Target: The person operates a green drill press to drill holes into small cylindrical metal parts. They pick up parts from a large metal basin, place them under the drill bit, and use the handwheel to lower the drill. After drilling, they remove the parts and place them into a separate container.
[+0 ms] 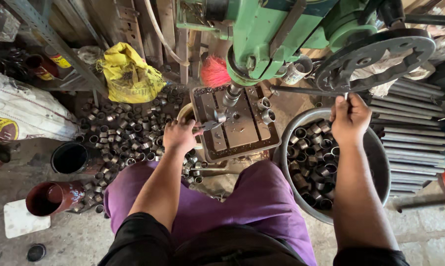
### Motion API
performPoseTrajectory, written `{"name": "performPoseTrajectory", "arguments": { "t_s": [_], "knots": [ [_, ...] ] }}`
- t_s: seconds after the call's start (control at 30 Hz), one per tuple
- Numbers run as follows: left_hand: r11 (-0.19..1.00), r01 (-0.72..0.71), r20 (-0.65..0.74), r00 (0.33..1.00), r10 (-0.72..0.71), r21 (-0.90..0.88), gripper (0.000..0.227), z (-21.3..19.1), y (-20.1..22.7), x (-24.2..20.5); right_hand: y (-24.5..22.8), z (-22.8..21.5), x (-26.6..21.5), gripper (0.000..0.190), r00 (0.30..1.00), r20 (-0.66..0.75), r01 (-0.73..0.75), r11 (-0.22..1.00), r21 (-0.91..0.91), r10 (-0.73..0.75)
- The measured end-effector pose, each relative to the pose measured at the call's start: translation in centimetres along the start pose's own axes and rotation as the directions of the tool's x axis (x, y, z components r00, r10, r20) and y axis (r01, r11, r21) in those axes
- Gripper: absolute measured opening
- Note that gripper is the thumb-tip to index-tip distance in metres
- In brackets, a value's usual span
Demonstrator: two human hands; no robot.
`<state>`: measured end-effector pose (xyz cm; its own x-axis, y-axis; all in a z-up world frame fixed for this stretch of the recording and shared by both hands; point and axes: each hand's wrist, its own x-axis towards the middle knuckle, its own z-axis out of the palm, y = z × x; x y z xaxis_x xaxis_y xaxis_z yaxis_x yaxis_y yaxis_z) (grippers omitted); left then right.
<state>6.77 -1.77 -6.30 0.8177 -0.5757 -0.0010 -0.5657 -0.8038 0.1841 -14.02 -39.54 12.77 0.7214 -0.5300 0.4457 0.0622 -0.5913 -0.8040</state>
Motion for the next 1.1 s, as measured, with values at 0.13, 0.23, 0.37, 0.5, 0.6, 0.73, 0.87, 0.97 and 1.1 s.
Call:
{"name": "performPoseTrajectory", "arguments": {
  "t_s": [0.13, 0.23, 0.37, 0.5, 0.6, 0.73, 0.87, 0.97, 1.1],
  "knots": [
    [1.0, -0.014, -0.049, 0.999, 0.014, 0.0, 0.049, 0.4, -0.1, 0.1, 1.0, -1.0, 0.6, 0.047, 0.993, 0.109, -0.062, 0.991, 0.12, 0.049],
    [1.0, -0.002, 0.016, 1.0, 0.002, 0.018, 0.052, 0.2, 0.0, -0.1, 2.1, -1.7, 1.3, 0.064, 0.974, 0.205, -0.126, 0.978, 0.166, 0.091],
    [0.998, 0.007, 0.091, 0.996, -0.013, 0.062, 0.056, -0.3, 0.2, 0.0, 3.5, -1.9, 1.9, 0.069, 0.962, 0.225, -0.184, 0.977, 0.107, 0.156],
    [0.994, 0.096, 0.218, 0.972, -0.083, -0.051, 0.039, -0.9, 0.1, 0.0, 5.4, -1.9, 2.0, 0.062, 0.966, 0.221, -0.171, 0.973, 0.157, 0.134],
    [0.999, 0.051, 0.182, 0.982, -0.052, 0.01, 0.045, -1.1, 0.2, 0.2, 6.8, -0.2, 2.8, 0.073, 0.925, 0.156, -0.34, 0.938, -0.073, 0.347],
    [0.994, 0.067, 0.09, 0.994, -0.06, -0.082, 0.041, -1.2, 0.4, -0.1, 8.2, 0.7, 7.1, 0.057, 0.948, 0.129, -0.317, 0.88, 0.354, 0.29],
    [0.989, 0.055, 0.023, 0.998, -0.053, -0.137, 0.039, -0.6, 0.3, -0.6, 8.7, -1.2, 13.3, 0.051, 0.985, 0.062, -0.158, 0.716, 0.68, 0.159],
    [0.992, 0.032, -0.034, 0.999, -0.037, -0.122, 0.04, -0.5, 0.0, -0.2, 8.3, -2.7, 17.7, 0.047, 0.982, -0.016, -0.143, 0.803, 0.579, 0.186],
    [0.99, 0.036, -0.056, 0.997, -0.044, -0.139, 0.038, -0.1, -0.1, -0.3, 7.9, -5.3, 19.8, 0.044, 0.979, -0.048, -0.177, 0.94, 0.291, 0.199]
  ]
}}
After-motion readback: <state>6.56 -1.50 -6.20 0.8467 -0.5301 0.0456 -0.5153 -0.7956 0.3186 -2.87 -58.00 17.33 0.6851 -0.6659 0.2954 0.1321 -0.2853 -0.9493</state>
